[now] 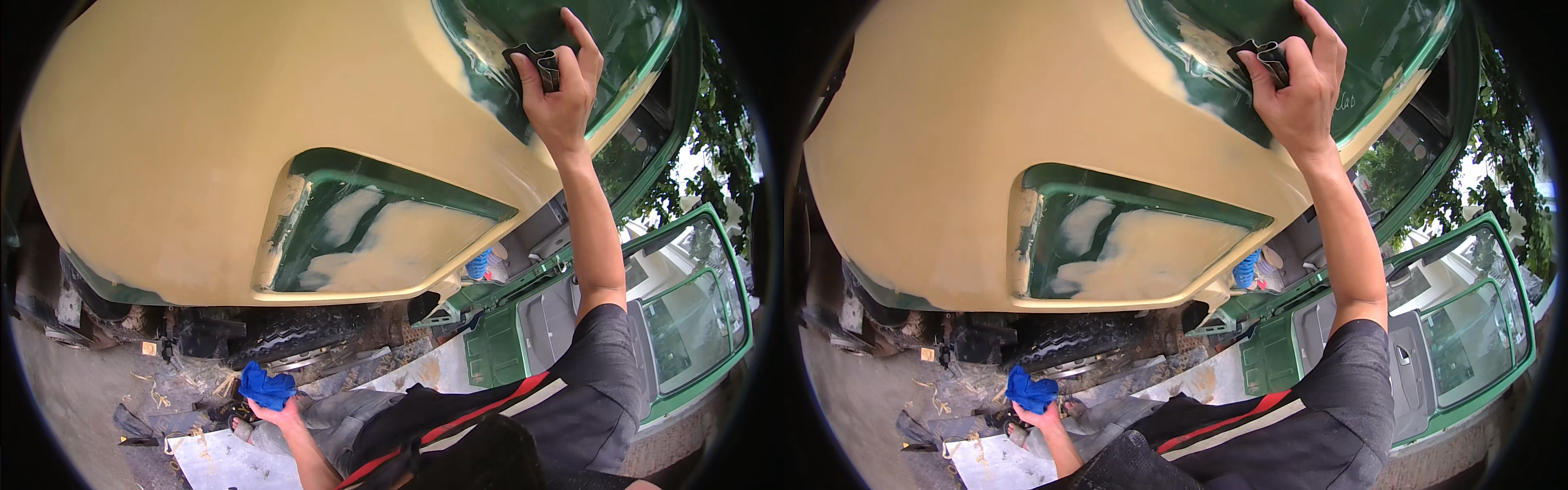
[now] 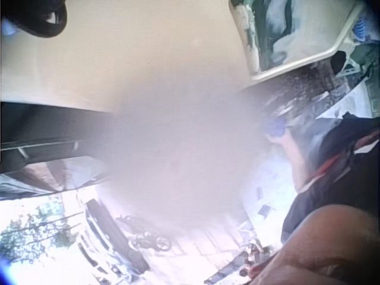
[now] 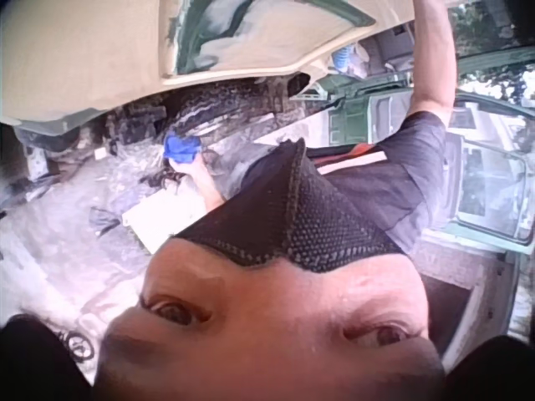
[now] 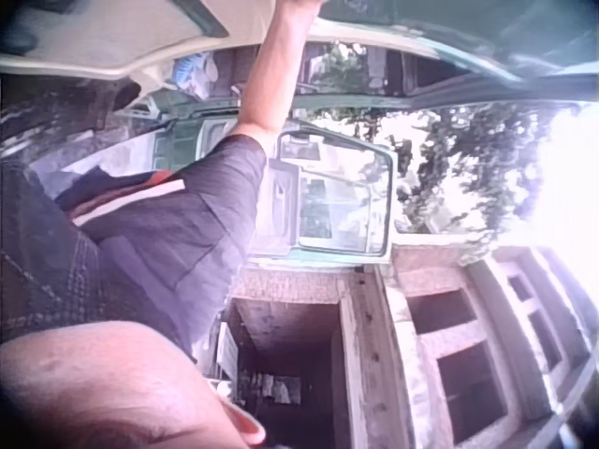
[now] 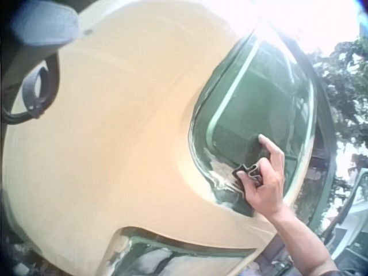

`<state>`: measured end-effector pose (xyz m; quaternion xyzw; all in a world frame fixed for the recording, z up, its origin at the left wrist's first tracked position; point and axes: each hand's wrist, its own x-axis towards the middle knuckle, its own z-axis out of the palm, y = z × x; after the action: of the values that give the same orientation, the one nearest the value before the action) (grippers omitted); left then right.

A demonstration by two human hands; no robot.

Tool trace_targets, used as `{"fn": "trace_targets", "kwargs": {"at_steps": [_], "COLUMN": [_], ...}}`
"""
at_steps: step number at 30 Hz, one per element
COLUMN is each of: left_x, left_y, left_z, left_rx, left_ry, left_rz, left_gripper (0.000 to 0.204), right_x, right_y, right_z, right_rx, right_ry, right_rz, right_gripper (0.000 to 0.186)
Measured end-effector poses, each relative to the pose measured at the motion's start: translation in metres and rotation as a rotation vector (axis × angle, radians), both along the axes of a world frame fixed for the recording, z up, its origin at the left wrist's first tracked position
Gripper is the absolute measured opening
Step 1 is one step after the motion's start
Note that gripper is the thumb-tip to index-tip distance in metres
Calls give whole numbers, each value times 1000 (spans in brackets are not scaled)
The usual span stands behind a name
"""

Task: The person sands a beige car part with a sanding block and wipes it with a blue cloth. They repeatedly sand and wipe the surface, focusing on removing residue and smoothing the area.

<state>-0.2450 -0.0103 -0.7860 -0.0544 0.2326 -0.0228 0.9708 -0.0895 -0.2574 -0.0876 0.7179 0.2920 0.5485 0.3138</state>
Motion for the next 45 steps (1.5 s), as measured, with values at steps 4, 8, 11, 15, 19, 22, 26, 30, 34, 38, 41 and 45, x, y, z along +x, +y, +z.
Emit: {"fn": "trace_targets", "kwargs": {"at_steps": [4,8,11,15,19,22,26,30,34,38,41,45], "left_x": [5,7,4,3,-3,11,13,6,20,14,24,20], "left_y": [11,7,11,11,6,1,0,12,6,5,2,3], "left_z": [51,7,46,-6,5,-9,2,15,-3,-23,23,6], "left_rx": [28,63,60,49,51,27,23,54,36,58,104,67], "left_ry": [312,141,291,50,-2,211,-53,23,100,88,98,165], "left_rz": [-71,-16,-69,-15,-68,-7,-76,-114,-118,-83,-160,-200], "left_gripper": [50,52,52,51,51,52,51,50,51,53,51,51], "right_x": [33,-5,28,-4,21,-6,12,-1,4,-5,-13,16], "right_y": [57,-2,41,-11,35,-8,10,-7,-4,-8,-36,19], "right_z": [-1,-5,-3,-8,-1,-8,-3,-6,0,4,0,3], "right_rx": [-55,28,-7,67,17,76,38,46,62,41,96,10], "right_ry": [44,-14,43,-14,80,35,29,11,38,33,14,20], "right_rz": [32,-50,17,-32,8,-54,-11,-53,-20,-75,-28,-21], "right_gripper": [26,27,26,27,25,25,23,29,33,35,34,34]}}
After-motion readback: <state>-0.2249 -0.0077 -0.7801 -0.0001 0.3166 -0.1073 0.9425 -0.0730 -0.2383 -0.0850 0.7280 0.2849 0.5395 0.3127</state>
